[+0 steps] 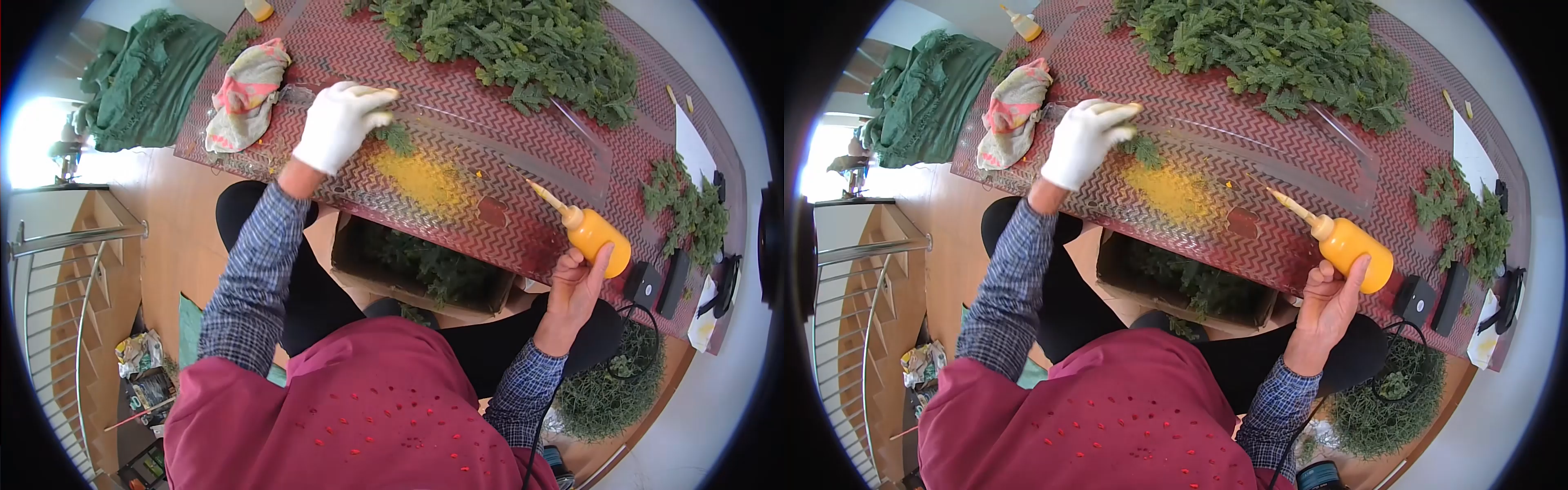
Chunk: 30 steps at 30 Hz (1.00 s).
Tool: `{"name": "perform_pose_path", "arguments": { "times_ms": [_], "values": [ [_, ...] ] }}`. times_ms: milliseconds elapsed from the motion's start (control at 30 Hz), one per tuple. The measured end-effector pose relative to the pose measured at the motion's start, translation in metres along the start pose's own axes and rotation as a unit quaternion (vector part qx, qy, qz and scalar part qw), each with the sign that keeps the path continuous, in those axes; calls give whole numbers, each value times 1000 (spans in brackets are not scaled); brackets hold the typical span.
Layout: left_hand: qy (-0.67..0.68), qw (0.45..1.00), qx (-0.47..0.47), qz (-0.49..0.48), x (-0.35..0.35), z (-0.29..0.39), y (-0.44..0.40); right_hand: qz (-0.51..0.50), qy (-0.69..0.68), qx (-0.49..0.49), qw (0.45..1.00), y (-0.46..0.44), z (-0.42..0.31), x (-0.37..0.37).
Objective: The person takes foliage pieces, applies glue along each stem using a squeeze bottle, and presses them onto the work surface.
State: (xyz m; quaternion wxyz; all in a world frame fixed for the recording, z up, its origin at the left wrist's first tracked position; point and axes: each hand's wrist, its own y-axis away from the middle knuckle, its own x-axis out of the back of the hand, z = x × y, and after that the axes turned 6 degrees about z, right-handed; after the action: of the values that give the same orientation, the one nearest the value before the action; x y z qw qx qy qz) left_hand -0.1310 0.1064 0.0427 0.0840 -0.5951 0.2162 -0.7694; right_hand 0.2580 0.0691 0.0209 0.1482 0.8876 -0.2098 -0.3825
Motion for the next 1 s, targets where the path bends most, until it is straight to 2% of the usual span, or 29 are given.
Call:
{"name": "perform_pose_path", "arguments": {
  "times_ms": [33, 100, 133, 167, 267, 333, 367, 400, 433, 467, 500, 567, 633, 700, 767, 833, 900, 967, 1000],
  "values": [
    [0, 1000, -1, 1, -3, -2, -9, 0, -1, 1, 1000, 1, -1, 0],
    [-10, 981, -98, -168, -11, 3, -24, 5, 3, -3, 1000, 1, -1, -2],
    [-60, 957, -110, -263, -9, 12, -30, 4, 2, -1, 1000, 2, -1, -3],
    [-62, 944, -153, -286, -20, 4, -28, 6, -4, 0, 1000, 3, -2, -4],
    [-54, 943, -122, -305, -20, 7, -21, 8, -18, 0, 1000, 4, -4, -6],
    [-11, 974, -64, -216, -15, 7, -11, 9, -26, -2, 1000, 6, -6, -7],
    [-11, 974, -66, -217, -15, 10, -8, 8, -28, -3, 1000, 6, -7, -7],
    [146, 951, 153, -225, -2, 24, -9, 7, -31, -6, 999, 7, -6, -7],
    [290, 860, 362, -215, 6, 36, -6, 8, -33, -7, 999, 7, -6, -5],
    [373, 789, 455, -174, 6, 45, -2, 0, -35, -9, 999, 6, -6, -4],
    [426, 740, 507, -117, 5, 53, 8, -8, -37, -11, 999, 5, -6, -3],
    [535, 633, 559, -17, -14, 61, 35, -10, -45, -16, 999, 4, -5, -2],
    [582, 556, 592, 31, -29, 72, 55, -9, -50, -19, 999, 4, -4, -1],
    [591, 543, 595, 42, -38, 81, 68, -11, -52, -20, 998, 3, -2, 0],
    [618, 479, 618, 87, -33, 92, 73, -14, -48, -19, 999, 2, -1, 0],
    [638, 464, 606, 102, -25, 94, 81, -19, -46, -21, 999, 1, 0, 1],
    [636, 465, 611, 74, -15, 93, 90, -36, -43, -29, 998, -1, 1, 4],
    [619, 481, 615, 84, -5, 92, 96, -32, -31, -26, 999, 1, 3, 3],
    [578, 535, 611, 86, -1, 90, 98, -29, -20, -20, 999, 1, 4, 2]
  ]
}}
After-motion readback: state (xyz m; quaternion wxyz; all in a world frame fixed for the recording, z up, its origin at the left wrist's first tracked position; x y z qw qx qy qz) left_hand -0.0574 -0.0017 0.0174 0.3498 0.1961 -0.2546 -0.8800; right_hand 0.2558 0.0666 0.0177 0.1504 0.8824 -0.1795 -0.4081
